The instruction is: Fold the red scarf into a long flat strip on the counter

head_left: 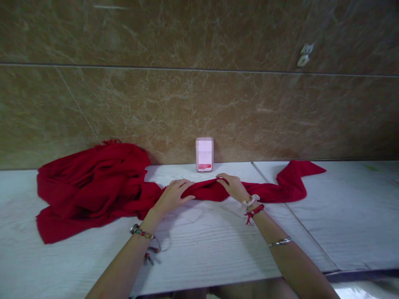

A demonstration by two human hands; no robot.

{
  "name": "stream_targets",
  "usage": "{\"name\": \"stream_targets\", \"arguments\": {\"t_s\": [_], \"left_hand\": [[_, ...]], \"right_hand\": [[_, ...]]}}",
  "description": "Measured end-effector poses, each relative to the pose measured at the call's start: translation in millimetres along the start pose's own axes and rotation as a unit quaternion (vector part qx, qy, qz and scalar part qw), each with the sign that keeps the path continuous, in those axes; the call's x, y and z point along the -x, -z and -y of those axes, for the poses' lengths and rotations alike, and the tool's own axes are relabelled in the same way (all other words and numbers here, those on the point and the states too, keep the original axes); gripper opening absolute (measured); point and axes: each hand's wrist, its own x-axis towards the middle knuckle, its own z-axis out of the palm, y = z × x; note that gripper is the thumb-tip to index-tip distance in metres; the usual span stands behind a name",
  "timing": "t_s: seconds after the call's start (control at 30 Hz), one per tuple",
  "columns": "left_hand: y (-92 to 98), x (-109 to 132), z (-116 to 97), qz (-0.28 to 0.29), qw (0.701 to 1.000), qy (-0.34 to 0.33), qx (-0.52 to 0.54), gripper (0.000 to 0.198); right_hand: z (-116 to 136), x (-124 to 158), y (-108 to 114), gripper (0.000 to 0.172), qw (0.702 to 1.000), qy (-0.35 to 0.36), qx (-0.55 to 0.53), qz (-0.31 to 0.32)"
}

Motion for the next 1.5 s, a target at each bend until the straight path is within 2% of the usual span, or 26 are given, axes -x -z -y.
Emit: {"name": "stream_targets", "arguments": {"t_s": [0.1, 0.27, 0.33, 0.43, 0.53, 0.63, 0.7, 0.73, 0.8, 0.87, 0.93, 1.0, 1.07, 1.13, 1.2, 1.27, 1.33, 1.4, 1.5], "left_hand": [[-1.3, 0.7, 2.2, -0.037, 0.997, 0.045, 0.042, 0.027], [-0.9, 1.3, 9.5, -0.143, 0.979, 0.132, 0.061, 0.028], [-0.2, 1.4, 11.0, -0.150, 0.974, 0.164, 0.037, 0.029], [0.7, 1.0, 11.6, -0.124, 0.975, 0.181, -0.022, 0.034], [1.6, 0.2, 10.6, -0.094, 0.984, 0.136, -0.070, 0.036], [1.0, -0.3, 10.0, -0.028, 0.994, 0.076, -0.070, 0.035], [-0.3, 0.2, 11.4, 0.009, 0.996, 0.075, -0.054, 0.031], [-0.8, 0.5, 12.7, 0.008, 0.995, 0.094, -0.045, 0.029], [0.0, 1.3, 16.2, -0.027, 0.988, 0.150, -0.025, 0.025], [3.5, 2.0, 19.9, -0.075, 0.976, 0.202, 0.004, 0.023], [8.4, 2.6, 23.1, -0.113, 0.964, 0.238, 0.030, 0.024], [12.1, 3.6, 26.2, -0.139, 0.953, 0.264, 0.047, 0.026], [13.0, 4.8, 29.9, -0.154, 0.944, 0.287, 0.059, 0.027], [11.2, 5.9, 33.6, -0.157, 0.939, 0.300, 0.063, 0.030], [8.5, 6.3, 35.3, -0.163, 0.943, 0.289, 0.039, 0.032], [6.8, 5.8, 33.0, -0.178, 0.955, 0.236, 0.002, 0.032], [6.4, 4.5, 26.4, -0.170, 0.973, 0.155, -0.010, 0.030], [6.5, 3.2, 17.9, -0.106, 0.992, 0.070, 0.009, 0.029], [4.6, 2.7, 8.5, 0.013, 1.000, 0.001, 0.012, 0.032]], "right_hand": [[1.0, 0.8, 2.6, 0.018, 0.999, 0.017, 0.025, -0.011], [14.2, 2.5, 5.0, 0.027, 0.987, 0.122, 0.084, -0.066], [19.5, 3.1, 3.6, 0.028, 0.982, 0.156, 0.093, -0.056], [22.0, 4.5, -2.8, 0.026, 0.979, 0.179, 0.101, 0.009], [18.7, 5.9, -9.8, 0.029, 0.978, 0.172, 0.103, 0.063], [15.0, 6.3, -12.3, 0.027, 0.977, 0.162, 0.103, 0.091], [13.8, 5.7, -11.1, 0.017, 0.976, 0.169, 0.100, 0.094], [13.4, 5.3, -9.8, 0.013, 0.976, 0.174, 0.097, 0.089], [12.5, 4.2, -6.0, 0.012, 0.977, 0.183, 0.089, 0.059], [10.9, 3.2, -0.8, 0.015, 0.981, 0.177, 0.079, 0.002], [8.6, 2.8, 5.7, 0.021, 0.983, 0.159, 0.065, -0.064], [6.6, 3.3, 13.1, 0.027, 0.984, 0.140, 0.044, -0.099], [6.1, 4.4, 21.0, 0.028, 0.990, 0.118, 0.019, -0.077], [7.1, 5.9, 28.3, 0.023, 0.996, 0.093, -0.009, 0.012], [8.7, 7.1, 33.9, 0.019, 0.987, 0.071, -0.039, 0.139], [10.0, 7.6, 36.8, 0.027, 0.964, 0.058, -0.070, 0.250], [10.9, 7.1, 36.6, 0.034, 0.950, 0.049, -0.098, 0.292], [11.7, 5.8, 33.7, 0.033, 0.958, 0.056, -0.108, 0.260], [11.9, 4.3, 25.1, 0.029, 0.986, 0.080, -0.054, 0.134]]}}
